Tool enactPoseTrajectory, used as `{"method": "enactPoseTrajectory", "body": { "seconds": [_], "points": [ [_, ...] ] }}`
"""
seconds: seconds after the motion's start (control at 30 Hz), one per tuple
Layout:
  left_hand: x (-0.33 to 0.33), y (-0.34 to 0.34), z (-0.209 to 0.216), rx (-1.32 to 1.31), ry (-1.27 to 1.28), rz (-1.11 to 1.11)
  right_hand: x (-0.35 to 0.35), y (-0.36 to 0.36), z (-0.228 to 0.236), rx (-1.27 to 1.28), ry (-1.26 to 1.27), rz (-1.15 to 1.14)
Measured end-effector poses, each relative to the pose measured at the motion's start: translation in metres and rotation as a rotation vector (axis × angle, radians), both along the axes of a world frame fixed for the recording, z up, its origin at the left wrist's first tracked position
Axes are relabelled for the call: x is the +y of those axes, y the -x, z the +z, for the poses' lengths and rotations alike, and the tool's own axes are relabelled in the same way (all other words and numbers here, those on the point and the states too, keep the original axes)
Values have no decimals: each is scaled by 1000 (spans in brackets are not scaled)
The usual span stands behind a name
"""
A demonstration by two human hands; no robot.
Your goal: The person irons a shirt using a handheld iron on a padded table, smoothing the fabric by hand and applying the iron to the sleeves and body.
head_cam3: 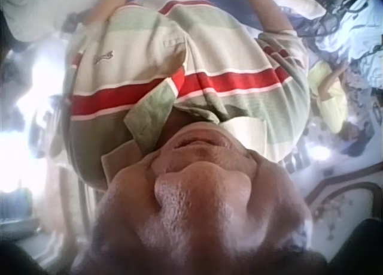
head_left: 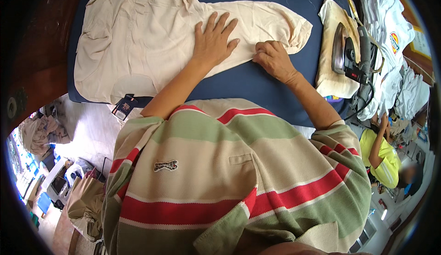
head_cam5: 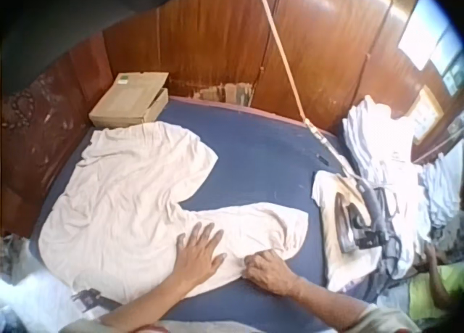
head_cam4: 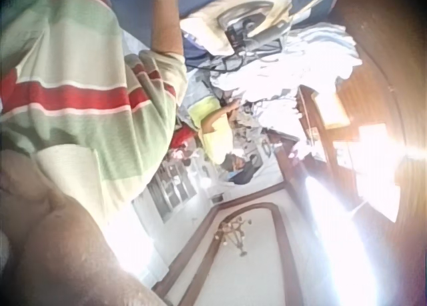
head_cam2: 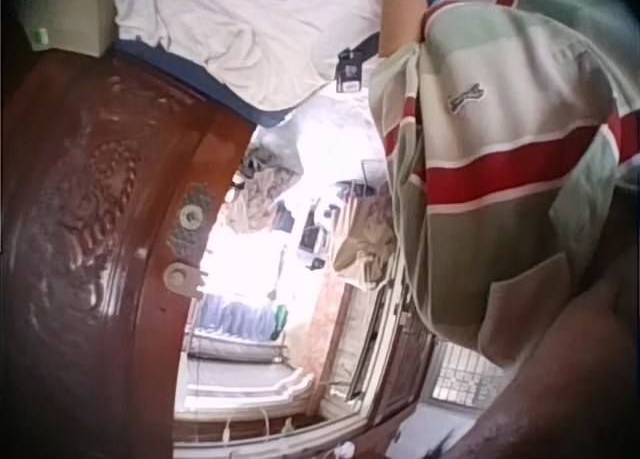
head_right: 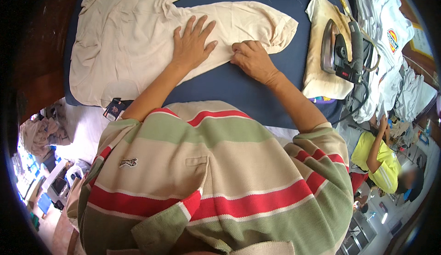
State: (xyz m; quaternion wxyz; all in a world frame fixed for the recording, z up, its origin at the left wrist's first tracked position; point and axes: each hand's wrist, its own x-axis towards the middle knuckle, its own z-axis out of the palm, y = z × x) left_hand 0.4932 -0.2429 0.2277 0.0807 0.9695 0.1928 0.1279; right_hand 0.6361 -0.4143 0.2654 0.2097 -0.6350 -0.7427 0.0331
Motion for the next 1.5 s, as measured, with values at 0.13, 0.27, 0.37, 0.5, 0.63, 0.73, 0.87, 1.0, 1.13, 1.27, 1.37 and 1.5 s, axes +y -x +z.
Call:
{"method": "enactPoseTrajectory", "body": {
  "seconds": [0.13, 0.27, 0.37, 0.5, 0.63, 0.73, 0.87, 1.0, 1.13, 1.27, 1.37, 1.5],
  "points": [
    [2, 1, 2, 76, 34, 31, -5, -4, -10, 67, 51, 9],
    [13, -2, 4, 93, 19, 55, -3, -9, -7, 150, 19, -51],
    [14, -3, 3, 91, 24, 48, -11, -25, -12, 135, 56, -61],
    [14, -2, 3, 99, 36, 46, -13, -34, -12, 102, 91, 35],
    [15, -2, 4, 98, 38, 42, -18, -33, -5, 15, 62, 108],
    [14, -3, 3, 98, 57, 46, -20, -33, -7, 36, 57, 99],
    [10, 13, 13, -94, -48, -219, -20, -33, -7, 69, 94, 71],
    [-17, 50, 25, 4, 190, -489, -18, -33, -13, 72, 64, 53],
    [-7, 54, 24, -11, 292, -419, -16, -37, -14, 94, 49, 88],
    [8, 49, 29, 43, 734, -297, -17, -38, -13, 59, 81, 97],
    [11, 47, 30, 112, 804, -272, -18, -38, -12, 36, 58, 107],
    [8, 47, 30, 79, 683, -315, -17, -35, -7, 12, 73, 98]
  ]
}}
